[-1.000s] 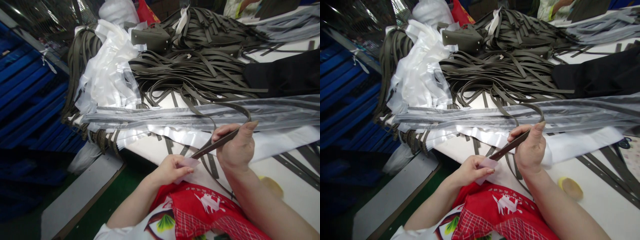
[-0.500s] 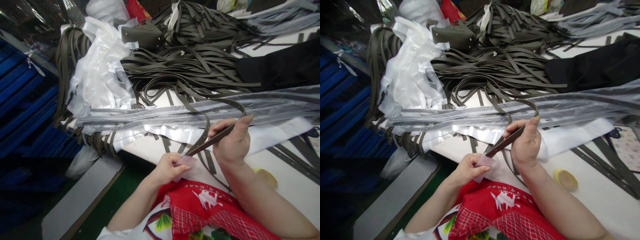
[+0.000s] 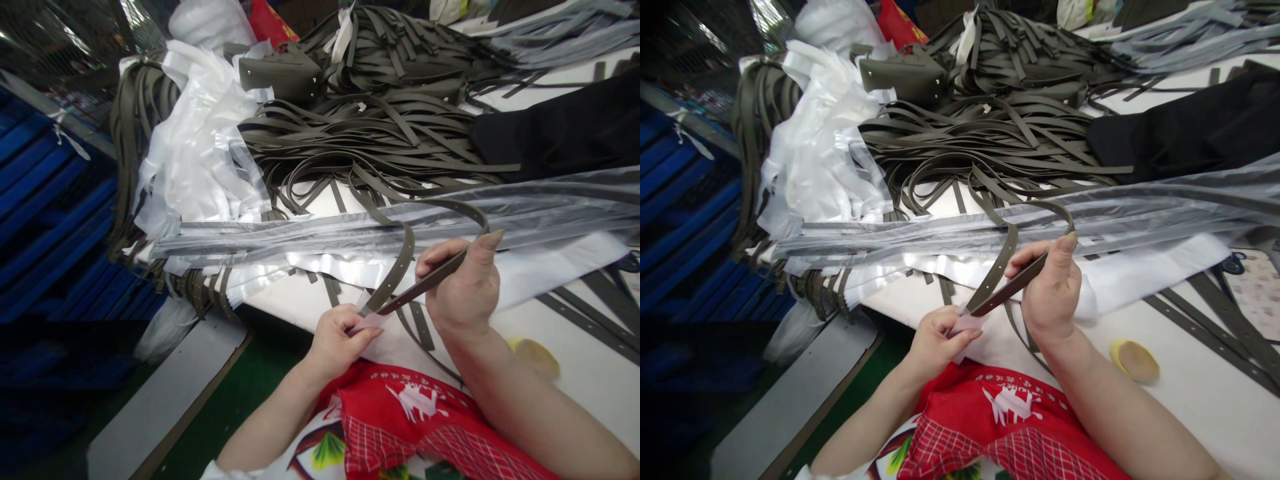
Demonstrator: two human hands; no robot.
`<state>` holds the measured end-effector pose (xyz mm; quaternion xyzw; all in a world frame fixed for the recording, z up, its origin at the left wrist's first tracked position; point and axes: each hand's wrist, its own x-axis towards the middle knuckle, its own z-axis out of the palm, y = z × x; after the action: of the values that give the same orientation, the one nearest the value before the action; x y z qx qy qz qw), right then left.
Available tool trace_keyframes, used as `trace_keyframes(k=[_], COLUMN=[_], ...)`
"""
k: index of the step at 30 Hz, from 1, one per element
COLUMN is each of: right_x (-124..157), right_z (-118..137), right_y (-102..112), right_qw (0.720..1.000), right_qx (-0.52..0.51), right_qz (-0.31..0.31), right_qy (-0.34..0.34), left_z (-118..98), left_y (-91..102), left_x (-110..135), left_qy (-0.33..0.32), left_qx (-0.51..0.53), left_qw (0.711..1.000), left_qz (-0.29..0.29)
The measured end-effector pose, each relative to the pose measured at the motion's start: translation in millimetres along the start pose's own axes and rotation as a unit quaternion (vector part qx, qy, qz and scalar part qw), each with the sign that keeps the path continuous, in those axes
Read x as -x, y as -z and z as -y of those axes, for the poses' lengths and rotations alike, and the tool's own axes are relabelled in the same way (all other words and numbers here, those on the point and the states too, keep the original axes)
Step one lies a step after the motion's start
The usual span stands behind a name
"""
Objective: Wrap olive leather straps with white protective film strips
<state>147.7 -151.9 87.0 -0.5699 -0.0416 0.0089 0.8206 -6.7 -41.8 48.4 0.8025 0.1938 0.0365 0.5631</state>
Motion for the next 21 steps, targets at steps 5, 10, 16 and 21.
trace_keyframes(k=[5, 10, 16, 21], right_x=[9, 23, 28, 19], right_z=[-10, -27, -35, -40], right_y=[2, 11, 16, 26], right_qw=[0.999, 0.981, 0.828, 0.785], right_qx=[0.036, 0.115, 0.344, 0.424], right_qz=[0.023, 0.137, 0.401, 0.442], right_qy=[-0.023, 0.067, 0.186, 0.090], left_z=[0, -4, -3, 3], left_y=[0.0, 3.0, 6.4, 13.6], left_x=[0, 1, 1, 4], left_qy=[-0.030, -0.102, -0.116, -0.124], left_qx=[-0.025, -0.048, -0.035, -0.108], left_qw=[0.999, 0.992, 0.990, 0.985], left_qz=[0.014, 0.064, 0.076, 0.054])
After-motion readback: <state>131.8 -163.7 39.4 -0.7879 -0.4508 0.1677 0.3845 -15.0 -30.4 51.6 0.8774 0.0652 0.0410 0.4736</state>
